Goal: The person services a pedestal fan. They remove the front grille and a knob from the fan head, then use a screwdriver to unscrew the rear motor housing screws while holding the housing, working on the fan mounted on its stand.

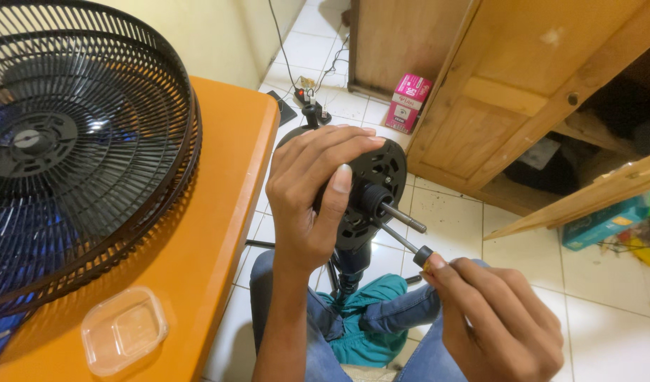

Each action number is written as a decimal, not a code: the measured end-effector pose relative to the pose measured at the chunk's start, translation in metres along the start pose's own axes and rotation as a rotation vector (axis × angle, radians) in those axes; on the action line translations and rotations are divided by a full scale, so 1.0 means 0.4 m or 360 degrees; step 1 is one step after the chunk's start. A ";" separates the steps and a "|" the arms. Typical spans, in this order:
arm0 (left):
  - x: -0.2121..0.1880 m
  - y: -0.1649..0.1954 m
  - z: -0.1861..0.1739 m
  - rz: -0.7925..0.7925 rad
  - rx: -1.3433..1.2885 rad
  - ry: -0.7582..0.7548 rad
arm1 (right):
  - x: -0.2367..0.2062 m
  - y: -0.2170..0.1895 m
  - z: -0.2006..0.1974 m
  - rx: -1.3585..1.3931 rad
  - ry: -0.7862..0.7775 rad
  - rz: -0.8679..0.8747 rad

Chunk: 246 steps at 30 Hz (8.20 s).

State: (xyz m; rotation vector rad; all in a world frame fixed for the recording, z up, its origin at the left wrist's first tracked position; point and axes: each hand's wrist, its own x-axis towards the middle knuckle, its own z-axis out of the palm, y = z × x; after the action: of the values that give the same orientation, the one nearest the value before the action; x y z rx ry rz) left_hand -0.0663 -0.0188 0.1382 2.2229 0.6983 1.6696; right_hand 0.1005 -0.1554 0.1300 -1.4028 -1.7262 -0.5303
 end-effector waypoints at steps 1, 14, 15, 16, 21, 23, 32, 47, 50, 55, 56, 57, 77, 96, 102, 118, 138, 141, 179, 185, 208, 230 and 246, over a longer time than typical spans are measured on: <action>-0.001 0.001 0.000 -0.0004 0.0005 0.0002 | 0.002 0.000 -0.002 -0.0022 0.0005 -0.0051; -0.002 0.011 0.006 -0.0015 -0.0008 0.0023 | -0.010 -0.005 -0.009 -0.0198 -0.0345 0.0535; -0.002 0.011 0.005 -0.0012 0.0000 0.0026 | -0.010 -0.008 -0.007 -0.0187 -0.0288 0.0503; -0.002 0.011 0.004 -0.0011 0.0003 0.0026 | -0.009 -0.013 -0.005 -0.0173 -0.0230 0.0471; -0.003 0.010 -0.003 -0.0010 0.0011 0.0026 | 0.011 -0.048 -0.015 0.0084 -0.0098 0.0440; -0.002 0.010 -0.001 -0.0005 0.0007 0.0026 | 0.025 -0.053 -0.020 0.0136 -0.0057 0.0377; -0.004 0.011 -0.003 -0.0005 0.0008 0.0027 | 0.033 -0.053 -0.018 0.0125 -0.0028 0.0294; -0.001 0.019 0.000 -0.0021 0.0031 0.0031 | 0.021 -0.002 -0.025 0.0011 -0.0186 -0.0013; 0.002 0.017 -0.001 -0.0019 0.0027 0.0029 | 0.022 -0.002 -0.030 -0.0047 -0.0272 -0.0138; -0.003 0.022 -0.001 -0.0015 0.0029 0.0030 | 0.007 -0.004 -0.028 -0.0067 -0.0288 0.0172; -0.004 0.022 -0.001 -0.0014 0.0027 0.0030 | 0.006 0.000 -0.027 -0.0122 -0.0361 0.0239; -0.005 0.024 0.000 -0.0014 0.0025 0.0030 | 0.006 0.006 -0.028 -0.0177 -0.0436 0.0308; -0.007 0.025 0.004 -0.0024 0.0061 0.0016 | 0.012 -0.024 -0.035 -0.0216 -0.0262 0.0209; -0.011 0.040 0.003 0.0003 0.0051 0.0013 | 0.025 -0.030 -0.036 0.0052 -0.0013 -0.0001; -0.012 0.043 0.004 -0.0001 0.0054 0.0010 | -0.007 -0.006 -0.048 -0.0244 -0.0222 0.0275; -0.011 0.038 0.005 -0.0003 0.0057 0.0018 | -0.020 -0.004 -0.030 -0.0017 -0.0062 0.0137; -0.049 0.053 0.051 -0.0018 0.0310 0.0037 | -0.024 0.021 -0.020 -0.0145 -0.0199 0.0216; -0.059 0.054 0.047 -0.0005 0.0298 0.0011 | -0.024 0.017 -0.023 -0.0108 -0.0115 0.0142; -0.067 0.051 0.031 -0.0045 0.0059 -0.0037 | -0.112 0.073 0.144 0.0832 0.0117 0.0969; -0.071 0.049 0.032 -0.0049 0.0045 -0.0031 | -0.074 0.019 0.223 0.0973 0.0165 0.1015; -0.078 0.050 0.031 -0.0142 -0.0251 0.0013 | -0.071 -0.041 0.239 0.0665 0.0366 0.0994; -0.079 0.051 0.037 -0.0169 -0.0312 0.0034 | -0.086 -0.045 0.243 0.0722 0.0435 0.0990; -0.083 0.050 0.043 -0.0151 -0.0269 0.0067 | -0.080 0.061 0.248 0.1030 0.0254 0.0575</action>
State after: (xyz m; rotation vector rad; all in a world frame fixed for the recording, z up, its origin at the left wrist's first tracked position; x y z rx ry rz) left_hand -0.0527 -0.0522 0.1155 2.0131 0.6368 1.6678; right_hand 0.0915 -0.0927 0.0440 -1.1176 -1.3031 0.1150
